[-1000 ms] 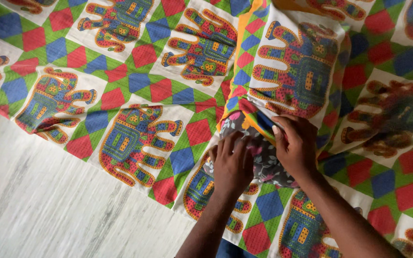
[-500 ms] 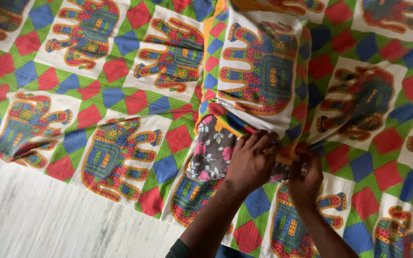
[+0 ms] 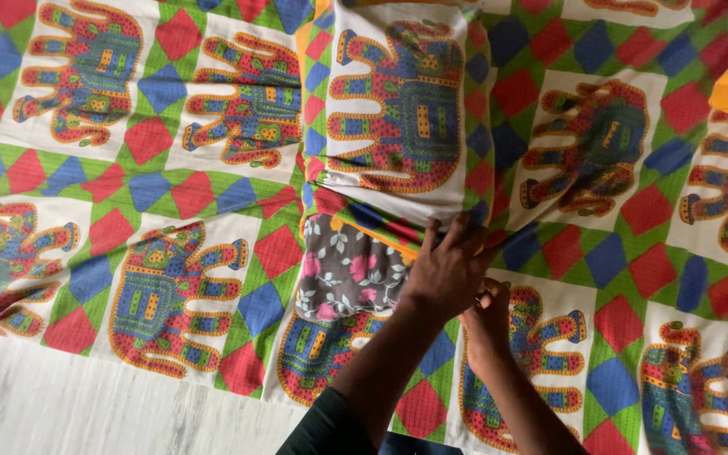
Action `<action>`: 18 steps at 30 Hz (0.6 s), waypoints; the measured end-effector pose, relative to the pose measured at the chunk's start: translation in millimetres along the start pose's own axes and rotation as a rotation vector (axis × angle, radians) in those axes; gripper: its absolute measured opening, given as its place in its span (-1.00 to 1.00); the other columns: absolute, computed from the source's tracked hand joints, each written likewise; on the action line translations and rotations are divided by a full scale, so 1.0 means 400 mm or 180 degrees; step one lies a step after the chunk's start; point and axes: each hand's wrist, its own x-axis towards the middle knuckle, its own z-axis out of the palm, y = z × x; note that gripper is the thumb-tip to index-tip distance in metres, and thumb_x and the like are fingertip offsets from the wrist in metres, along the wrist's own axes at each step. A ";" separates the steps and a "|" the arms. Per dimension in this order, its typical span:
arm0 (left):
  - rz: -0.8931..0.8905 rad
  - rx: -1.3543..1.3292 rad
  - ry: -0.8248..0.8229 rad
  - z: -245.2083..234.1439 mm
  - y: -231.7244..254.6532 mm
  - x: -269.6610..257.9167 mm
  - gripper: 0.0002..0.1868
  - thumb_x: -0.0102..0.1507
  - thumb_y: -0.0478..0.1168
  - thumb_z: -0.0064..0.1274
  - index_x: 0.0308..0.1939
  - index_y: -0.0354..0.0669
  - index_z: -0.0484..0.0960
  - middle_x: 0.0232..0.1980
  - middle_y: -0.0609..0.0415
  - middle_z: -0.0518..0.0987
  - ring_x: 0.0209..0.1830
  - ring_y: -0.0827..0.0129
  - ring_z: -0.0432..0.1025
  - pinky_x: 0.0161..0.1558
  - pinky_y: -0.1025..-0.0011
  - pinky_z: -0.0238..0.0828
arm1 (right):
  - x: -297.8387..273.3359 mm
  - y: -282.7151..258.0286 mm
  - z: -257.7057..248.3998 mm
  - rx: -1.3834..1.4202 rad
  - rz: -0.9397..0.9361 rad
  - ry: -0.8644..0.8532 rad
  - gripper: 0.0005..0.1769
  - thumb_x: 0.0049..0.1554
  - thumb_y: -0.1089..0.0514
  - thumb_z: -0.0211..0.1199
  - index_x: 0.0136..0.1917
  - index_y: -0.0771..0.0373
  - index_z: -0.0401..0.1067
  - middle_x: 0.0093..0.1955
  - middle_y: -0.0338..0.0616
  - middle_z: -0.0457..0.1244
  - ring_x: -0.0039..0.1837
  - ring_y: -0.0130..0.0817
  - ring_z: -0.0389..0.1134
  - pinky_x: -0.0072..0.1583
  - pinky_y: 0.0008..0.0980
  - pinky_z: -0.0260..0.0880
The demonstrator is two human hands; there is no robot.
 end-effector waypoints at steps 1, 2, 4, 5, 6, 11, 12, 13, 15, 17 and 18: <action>0.0015 0.0098 0.0061 0.004 0.002 0.002 -0.47 0.07 -0.04 0.17 0.15 0.08 0.67 0.28 0.07 0.48 0.46 0.08 0.15 0.36 -0.22 0.04 | 0.000 -0.001 0.002 0.0182 0.0104 0.0134 -0.55 0.11 0.13 0.37 0.12 0.16 0.14 0.01 -0.27 0.15 0.00 -0.51 0.18 0.00 -0.36 0.29; 0.0030 0.0195 0.0123 0.008 0.003 0.004 -0.47 0.10 -0.06 0.16 0.18 0.07 0.67 0.28 0.07 0.48 0.44 0.08 0.16 0.37 -0.21 0.03 | 0.001 -0.003 0.007 0.0365 0.0209 0.0268 -0.55 0.12 0.16 0.38 0.13 0.17 0.15 0.02 -0.27 0.13 0.02 -0.50 0.19 0.03 -0.36 0.31; 0.0038 0.0379 -0.0067 0.011 0.011 0.009 -0.54 0.14 -0.07 0.15 0.14 0.08 0.70 0.25 0.09 0.49 0.43 0.07 0.16 0.38 -0.19 0.02 | -0.006 -0.017 0.008 0.0697 0.0375 0.0380 -0.56 0.09 0.22 0.36 0.15 0.16 0.20 0.07 -0.26 0.17 0.08 -0.48 0.25 0.09 -0.37 0.38; 0.0028 0.0476 -0.0317 0.010 0.012 0.014 -0.60 0.14 -0.07 0.16 0.06 0.09 0.72 0.23 0.10 0.50 0.42 0.07 0.16 0.39 -0.19 0.01 | -0.011 -0.026 0.014 0.0850 0.0434 0.0351 -0.55 0.05 0.25 0.34 0.16 0.15 0.25 0.13 -0.25 0.23 0.13 -0.48 0.31 0.12 -0.39 0.43; 0.0018 0.0574 -0.0566 0.007 0.012 0.018 -0.67 0.15 -0.06 0.16 -0.01 0.10 0.74 0.20 0.12 0.51 0.41 0.07 0.16 0.39 -0.18 0.00 | -0.015 -0.035 0.021 0.1004 0.0493 0.0321 -0.53 0.01 0.28 0.31 0.18 0.13 0.29 0.18 -0.25 0.29 0.17 -0.47 0.37 0.16 -0.40 0.48; 0.0000 0.0444 -0.0525 0.008 -0.002 0.052 -0.74 0.15 -0.10 0.17 -0.07 0.15 0.76 0.06 0.12 0.58 0.32 0.15 0.24 0.38 -0.10 0.04 | -0.069 -0.038 0.046 0.1526 0.0160 -0.0128 -0.57 0.07 0.34 0.37 0.17 0.19 0.30 0.15 -0.18 0.31 0.13 -0.40 0.37 0.11 -0.33 0.43; 0.0016 0.0418 -0.0505 0.011 -0.004 0.063 -0.72 0.14 -0.13 0.17 -0.06 0.19 0.76 0.04 0.13 0.60 0.29 0.17 0.26 0.36 -0.08 0.06 | -0.087 -0.034 0.057 0.1621 0.0075 -0.0258 -0.59 0.09 0.34 0.38 0.15 0.21 0.30 0.11 -0.17 0.31 0.10 -0.39 0.36 0.09 -0.30 0.41; -0.0026 0.0329 -0.0348 0.012 -0.003 0.071 -0.69 0.09 -0.14 0.19 -0.08 0.19 0.77 0.03 0.14 0.61 0.27 0.18 0.27 0.35 -0.06 0.06 | -0.108 -0.033 0.069 0.1506 0.0030 -0.0278 -0.59 0.08 0.34 0.39 0.14 0.21 0.31 0.07 -0.18 0.31 0.06 -0.39 0.36 0.07 -0.29 0.42; -0.0111 0.0150 -0.0029 0.007 -0.010 0.086 -0.64 0.00 -0.17 0.21 -0.11 0.18 0.77 0.01 0.18 0.63 0.24 0.19 0.29 0.34 -0.02 0.06 | -0.152 -0.041 0.092 0.1275 -0.0062 -0.0319 -0.60 0.06 0.34 0.41 0.11 0.21 0.31 -0.03 -0.21 0.30 0.00 -0.39 0.36 0.04 -0.26 0.43; -0.0241 0.0078 -0.0234 -0.002 -0.021 0.111 -0.76 0.12 -0.19 0.19 -0.14 0.15 0.77 0.00 0.16 0.62 0.24 0.25 0.31 0.32 0.05 0.09 | -0.173 -0.064 0.105 0.1300 -0.0116 -0.0301 -0.56 0.00 0.34 0.42 0.09 0.19 0.30 -0.03 -0.27 0.29 0.01 -0.44 0.36 0.09 -0.29 0.44; -0.0304 0.0050 -0.0343 -0.007 -0.029 0.122 -0.82 0.18 -0.19 0.18 -0.15 0.13 0.77 0.00 0.15 0.62 0.24 0.27 0.32 0.32 0.08 0.10 | -0.182 -0.073 0.112 0.1320 -0.0140 -0.0293 -0.53 -0.03 0.34 0.43 0.08 0.18 0.30 -0.03 -0.31 0.28 0.01 -0.46 0.35 0.12 -0.30 0.44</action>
